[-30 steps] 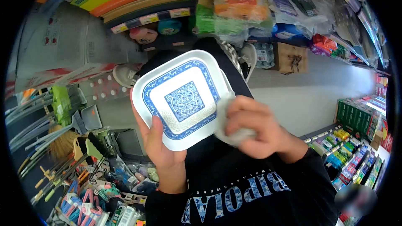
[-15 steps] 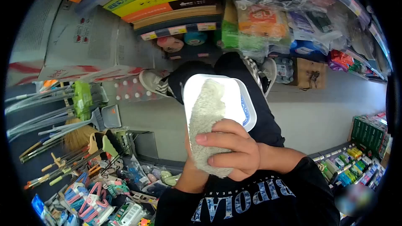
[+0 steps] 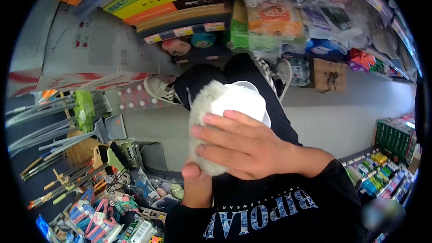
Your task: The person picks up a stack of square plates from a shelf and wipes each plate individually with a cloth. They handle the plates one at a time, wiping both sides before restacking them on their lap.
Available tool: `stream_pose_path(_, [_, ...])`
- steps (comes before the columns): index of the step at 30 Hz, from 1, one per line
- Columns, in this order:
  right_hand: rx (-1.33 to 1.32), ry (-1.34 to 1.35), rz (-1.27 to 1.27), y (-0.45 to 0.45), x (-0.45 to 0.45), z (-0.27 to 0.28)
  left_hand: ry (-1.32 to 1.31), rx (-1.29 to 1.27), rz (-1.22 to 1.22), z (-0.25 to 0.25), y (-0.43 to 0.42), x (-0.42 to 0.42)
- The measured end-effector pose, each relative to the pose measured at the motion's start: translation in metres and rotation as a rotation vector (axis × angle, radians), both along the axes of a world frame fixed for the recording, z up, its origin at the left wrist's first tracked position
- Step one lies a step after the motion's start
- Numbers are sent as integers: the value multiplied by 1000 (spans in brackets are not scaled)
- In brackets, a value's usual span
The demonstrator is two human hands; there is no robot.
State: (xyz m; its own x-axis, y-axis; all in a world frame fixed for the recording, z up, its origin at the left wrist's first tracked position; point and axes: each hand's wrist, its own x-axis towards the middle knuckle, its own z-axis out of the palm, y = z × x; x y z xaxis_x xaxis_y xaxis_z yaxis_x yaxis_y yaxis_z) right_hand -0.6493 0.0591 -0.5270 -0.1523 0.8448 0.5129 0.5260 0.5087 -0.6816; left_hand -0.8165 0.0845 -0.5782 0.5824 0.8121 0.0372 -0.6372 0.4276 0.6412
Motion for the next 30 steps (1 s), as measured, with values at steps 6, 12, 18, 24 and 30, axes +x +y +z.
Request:
stream_pose_path(6, [-81, -94, -269, 23, 24, 11, 166, -155, -84, 18, 11, -6])
stream_pose_path(12, [-190, -37, -339, 13, 32, 0, -216, -327, 45, 1, 21, -5])
stream_pose_path(18, [-246, -11, -451, 2, 27, -12, -332, -355, 34, -24, 18, -3])
stream_pose_path(24, [-405, 193, -394, -31, 11, -26, -538, -381, 149, -24, 34, -2])
stream_pose_path(30, [-206, 153, -399, -38, -15, -35, -556, -398, 249, 7, 45, 13])
